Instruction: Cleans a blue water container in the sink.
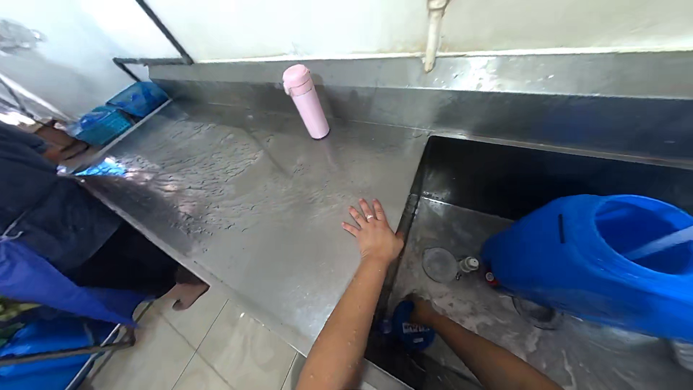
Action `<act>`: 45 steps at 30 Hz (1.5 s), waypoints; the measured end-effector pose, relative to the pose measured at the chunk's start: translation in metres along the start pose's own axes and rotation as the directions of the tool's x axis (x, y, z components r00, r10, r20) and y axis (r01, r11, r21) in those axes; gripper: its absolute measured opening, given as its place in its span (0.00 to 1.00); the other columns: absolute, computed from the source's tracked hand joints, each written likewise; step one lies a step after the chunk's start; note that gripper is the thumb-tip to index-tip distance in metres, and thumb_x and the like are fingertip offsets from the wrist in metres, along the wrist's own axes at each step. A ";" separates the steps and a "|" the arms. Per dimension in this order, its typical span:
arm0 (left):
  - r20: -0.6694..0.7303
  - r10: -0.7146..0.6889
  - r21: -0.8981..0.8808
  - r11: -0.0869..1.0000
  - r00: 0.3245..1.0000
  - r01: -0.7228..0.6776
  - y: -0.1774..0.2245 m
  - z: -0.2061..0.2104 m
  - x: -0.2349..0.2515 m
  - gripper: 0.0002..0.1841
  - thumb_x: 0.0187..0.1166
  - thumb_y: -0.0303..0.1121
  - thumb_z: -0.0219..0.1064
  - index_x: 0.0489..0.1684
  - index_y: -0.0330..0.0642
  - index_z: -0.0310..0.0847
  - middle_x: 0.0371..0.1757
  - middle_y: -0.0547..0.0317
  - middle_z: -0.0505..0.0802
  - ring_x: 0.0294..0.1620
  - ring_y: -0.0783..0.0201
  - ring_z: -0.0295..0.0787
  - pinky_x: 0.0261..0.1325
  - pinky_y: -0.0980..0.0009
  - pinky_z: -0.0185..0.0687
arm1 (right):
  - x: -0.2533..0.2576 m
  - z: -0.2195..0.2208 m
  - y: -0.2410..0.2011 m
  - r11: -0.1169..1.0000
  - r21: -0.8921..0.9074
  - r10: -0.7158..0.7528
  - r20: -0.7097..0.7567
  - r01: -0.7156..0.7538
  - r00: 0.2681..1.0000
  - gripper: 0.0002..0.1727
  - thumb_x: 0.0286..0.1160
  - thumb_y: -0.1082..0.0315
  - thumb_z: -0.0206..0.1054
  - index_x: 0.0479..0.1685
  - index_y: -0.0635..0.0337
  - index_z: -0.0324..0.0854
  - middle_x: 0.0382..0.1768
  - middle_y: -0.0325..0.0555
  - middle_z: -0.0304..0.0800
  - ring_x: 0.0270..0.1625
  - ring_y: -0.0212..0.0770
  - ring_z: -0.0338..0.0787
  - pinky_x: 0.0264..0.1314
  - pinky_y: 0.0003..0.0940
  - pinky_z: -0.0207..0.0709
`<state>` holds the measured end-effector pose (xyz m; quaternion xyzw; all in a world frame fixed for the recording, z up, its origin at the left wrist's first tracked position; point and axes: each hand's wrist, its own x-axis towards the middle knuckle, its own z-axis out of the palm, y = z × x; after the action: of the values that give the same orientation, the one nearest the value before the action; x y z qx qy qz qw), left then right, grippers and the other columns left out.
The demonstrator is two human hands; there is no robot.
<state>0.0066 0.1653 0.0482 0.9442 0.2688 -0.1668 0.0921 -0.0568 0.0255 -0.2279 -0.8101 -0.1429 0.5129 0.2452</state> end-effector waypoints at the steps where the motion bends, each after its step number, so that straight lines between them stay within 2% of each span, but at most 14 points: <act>1: -0.013 0.000 0.002 1.000 1.000 0.000 0.001 0.002 0.000 0.54 0.75 0.59 0.68 0.98 0.48 0.37 0.97 0.38 0.39 0.96 0.29 0.25 0.84 0.21 0.27 | -0.004 0.003 -0.002 0.997 -0.061 -0.049 0.019 0.050 0.999 0.32 0.68 0.63 0.80 0.73 0.68 0.80 0.74 0.73 0.78 0.79 0.72 0.74 0.81 0.69 0.65; 3: -0.031 0.001 0.005 1.000 1.000 -0.001 0.002 0.003 -0.002 0.54 0.75 0.58 0.68 0.98 0.47 0.36 0.97 0.38 0.38 0.96 0.30 0.25 0.85 0.22 0.28 | -0.027 0.000 -0.016 0.956 -0.280 -0.028 0.188 0.081 0.982 0.31 0.76 0.63 0.73 0.76 0.71 0.76 0.82 0.78 0.65 0.87 0.78 0.60 0.85 0.74 0.52; 4: -0.033 0.001 0.007 1.000 0.999 -0.001 0.002 0.003 -0.004 0.54 0.76 0.58 0.67 0.98 0.47 0.35 0.97 0.39 0.38 0.96 0.30 0.25 0.86 0.23 0.27 | -0.030 0.006 -0.014 0.937 -0.340 -0.011 0.211 0.084 0.977 0.33 0.75 0.64 0.74 0.78 0.70 0.74 0.84 0.78 0.61 0.86 0.78 0.60 0.84 0.74 0.57; 7: -0.029 0.041 0.022 0.999 0.999 -0.040 -0.001 0.002 -0.012 0.51 0.81 0.57 0.63 0.98 0.46 0.35 0.97 0.38 0.37 0.96 0.32 0.24 0.88 0.27 0.25 | -0.021 0.024 0.015 0.920 -0.377 -0.070 0.108 0.107 0.992 0.37 0.70 0.70 0.74 0.83 0.64 0.70 0.86 0.74 0.59 0.85 0.77 0.62 0.80 0.72 0.65; 9: -0.015 0.092 0.038 0.995 0.996 -0.091 -0.003 0.002 -0.019 0.51 0.80 0.55 0.64 0.98 0.44 0.36 0.97 0.38 0.38 0.97 0.33 0.25 0.90 0.29 0.24 | -0.024 0.016 0.022 0.911 -0.395 -0.125 0.008 0.118 0.992 0.36 0.72 0.73 0.73 0.85 0.60 0.68 0.87 0.71 0.58 0.88 0.75 0.58 0.80 0.75 0.60; 12: 0.021 0.126 0.054 0.990 0.992 -0.127 -0.003 0.004 -0.024 0.51 0.80 0.54 0.65 0.98 0.44 0.36 0.97 0.37 0.40 0.97 0.34 0.26 0.90 0.29 0.23 | -0.026 -0.008 0.033 0.948 -0.319 -0.031 -0.140 -0.015 0.990 0.52 0.63 0.64 0.82 0.93 0.55 0.57 0.93 0.69 0.46 0.92 0.77 0.45 0.81 0.84 0.50; 15: 0.014 0.119 0.045 0.992 0.993 -0.120 -0.002 0.006 -0.022 0.48 0.82 0.51 0.64 0.98 0.45 0.36 0.97 0.38 0.38 0.97 0.34 0.25 0.90 0.29 0.23 | -0.020 -0.014 0.040 0.956 -0.247 0.124 -0.152 -0.159 0.981 0.67 0.54 0.57 0.88 0.97 0.49 0.43 0.93 0.69 0.41 0.91 0.77 0.48 0.79 0.76 0.63; 22: 0.012 0.088 0.014 0.996 0.996 -0.088 0.001 0.006 -0.015 0.46 0.83 0.48 0.63 0.98 0.49 0.38 0.97 0.41 0.38 0.97 0.35 0.26 0.89 0.27 0.26 | -0.019 -0.007 0.026 0.961 -0.209 0.168 -0.075 -0.180 0.983 0.50 0.64 0.56 0.82 0.87 0.65 0.62 0.85 0.73 0.60 0.84 0.72 0.66 0.80 0.62 0.70; 25: 0.017 0.090 0.032 0.995 0.996 -0.091 0.001 0.010 -0.013 0.46 0.82 0.48 0.63 0.98 0.50 0.37 0.97 0.40 0.37 0.97 0.35 0.26 0.88 0.26 0.27 | -0.021 -0.018 0.028 0.995 -0.074 0.064 0.017 -0.062 0.998 0.36 0.69 0.57 0.80 0.73 0.70 0.76 0.72 0.71 0.80 0.77 0.66 0.79 0.79 0.64 0.70; 32: -0.029 0.183 -0.049 0.982 0.983 -0.184 -0.004 0.007 -0.017 0.46 0.83 0.45 0.65 0.98 0.46 0.38 0.98 0.47 0.38 0.96 0.33 0.22 0.86 0.22 0.24 | -0.164 -0.083 -0.012 0.970 -0.129 -0.213 -0.051 0.205 0.976 0.29 0.67 0.70 0.77 0.70 0.69 0.78 0.60 0.70 0.86 0.64 0.66 0.86 0.70 0.66 0.76; 36: -0.014 0.410 -0.077 0.909 0.912 -0.410 -0.020 0.011 -0.042 0.45 0.78 0.35 0.70 0.97 0.47 0.46 0.98 0.49 0.43 0.98 0.39 0.23 0.89 0.27 0.19 | -0.306 -0.172 -0.032 0.852 -0.370 -0.505 -0.393 0.371 0.769 0.21 0.63 0.74 0.75 0.57 0.72 0.82 0.45 0.68 0.90 0.50 0.65 0.90 0.55 0.65 0.80; 39: 0.026 0.464 -0.029 0.886 0.885 -0.464 -0.020 0.030 -0.075 0.38 0.75 0.41 0.74 0.88 0.47 0.67 0.98 0.43 0.43 0.97 0.37 0.21 0.89 0.28 0.16 | -0.386 -0.216 -0.035 0.760 -0.598 -0.627 -0.570 0.255 0.531 0.20 0.62 0.80 0.70 0.56 0.78 0.81 0.47 0.75 0.87 0.51 0.74 0.89 0.52 0.73 0.77; 41: 0.044 0.475 -0.047 0.880 0.879 -0.474 -0.005 0.052 -0.095 0.35 0.77 0.43 0.73 0.86 0.45 0.70 0.96 0.41 0.52 0.97 0.36 0.26 0.89 0.28 0.14 | -0.404 -0.241 -0.024 0.768 -0.630 -0.588 -0.627 0.111 0.511 0.22 0.66 0.80 0.70 0.62 0.78 0.80 0.57 0.77 0.86 0.60 0.77 0.87 0.59 0.76 0.74; 45: 0.396 0.424 -0.253 0.903 0.814 -0.347 0.024 0.092 -0.136 0.29 0.84 0.36 0.68 0.83 0.35 0.70 0.84 0.33 0.74 0.86 0.37 0.68 0.87 0.39 0.59 | -0.367 -0.294 0.032 0.867 -0.491 -0.386 -0.556 0.083 0.736 0.27 0.80 0.57 0.71 0.64 0.76 0.80 0.72 0.77 0.75 0.80 0.76 0.70 0.78 0.76 0.59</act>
<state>-0.1137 0.0556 0.0147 0.9046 0.0562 -0.3312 0.2624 0.0484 -0.2522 0.1380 -0.9430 -0.2655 0.1257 0.1563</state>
